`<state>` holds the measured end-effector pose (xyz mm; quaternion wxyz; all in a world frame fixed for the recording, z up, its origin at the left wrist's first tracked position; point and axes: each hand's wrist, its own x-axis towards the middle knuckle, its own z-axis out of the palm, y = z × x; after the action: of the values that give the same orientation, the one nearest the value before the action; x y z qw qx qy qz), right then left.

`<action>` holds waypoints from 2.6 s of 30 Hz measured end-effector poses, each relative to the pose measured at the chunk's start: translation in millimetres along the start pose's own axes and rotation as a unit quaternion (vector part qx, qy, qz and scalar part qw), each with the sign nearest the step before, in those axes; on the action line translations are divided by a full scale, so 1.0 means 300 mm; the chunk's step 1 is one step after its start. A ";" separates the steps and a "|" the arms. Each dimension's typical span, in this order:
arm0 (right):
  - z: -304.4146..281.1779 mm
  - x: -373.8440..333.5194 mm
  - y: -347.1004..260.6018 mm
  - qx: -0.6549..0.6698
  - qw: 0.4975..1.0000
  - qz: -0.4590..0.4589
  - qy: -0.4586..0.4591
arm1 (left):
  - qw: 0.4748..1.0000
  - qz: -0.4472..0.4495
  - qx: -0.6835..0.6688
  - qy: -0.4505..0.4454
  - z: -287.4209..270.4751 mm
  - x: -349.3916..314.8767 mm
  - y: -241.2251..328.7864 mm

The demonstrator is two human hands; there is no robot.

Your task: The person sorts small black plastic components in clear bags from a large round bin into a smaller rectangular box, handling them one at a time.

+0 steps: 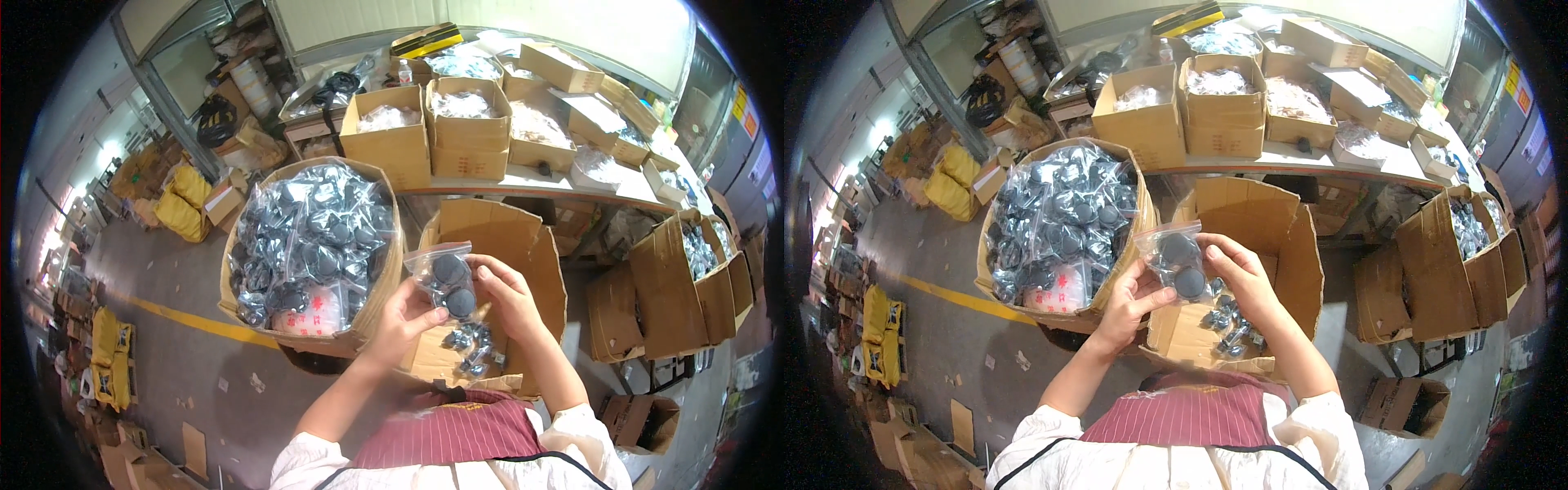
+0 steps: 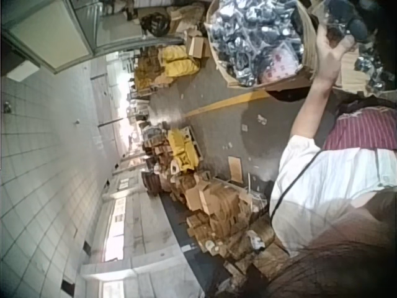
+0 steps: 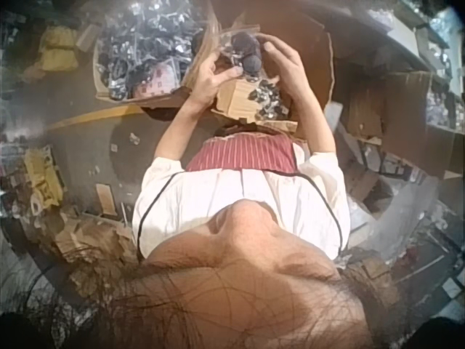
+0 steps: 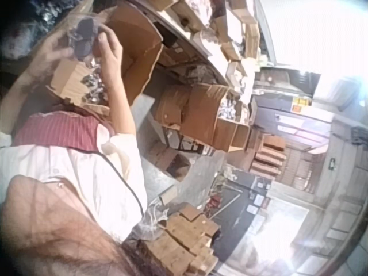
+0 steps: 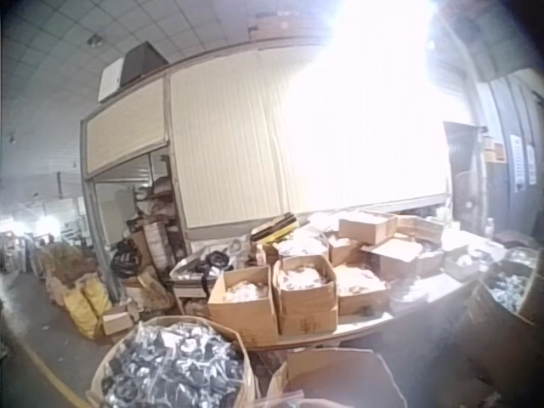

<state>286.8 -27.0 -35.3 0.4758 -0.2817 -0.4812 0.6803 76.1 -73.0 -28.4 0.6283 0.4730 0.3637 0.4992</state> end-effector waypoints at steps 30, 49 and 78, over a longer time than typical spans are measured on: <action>0.015 -0.025 0.045 0.082 0.993 0.061 -0.057 | 0.992 0.063 -0.063 0.086 0.014 -0.021 0.007; 0.013 -0.021 0.087 0.044 0.994 0.084 -0.053 | 0.925 0.260 0.017 0.275 -0.152 0.057 0.104; -0.868 0.427 1.578 -0.745 0.397 0.208 -0.494 | 0.599 0.068 0.704 0.375 -0.212 0.134 -0.123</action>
<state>277.9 151.5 -560.9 -0.4005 -0.2305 -0.8742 0.1492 37.0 -21.3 -81.3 -0.1271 0.5636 0.7727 0.2630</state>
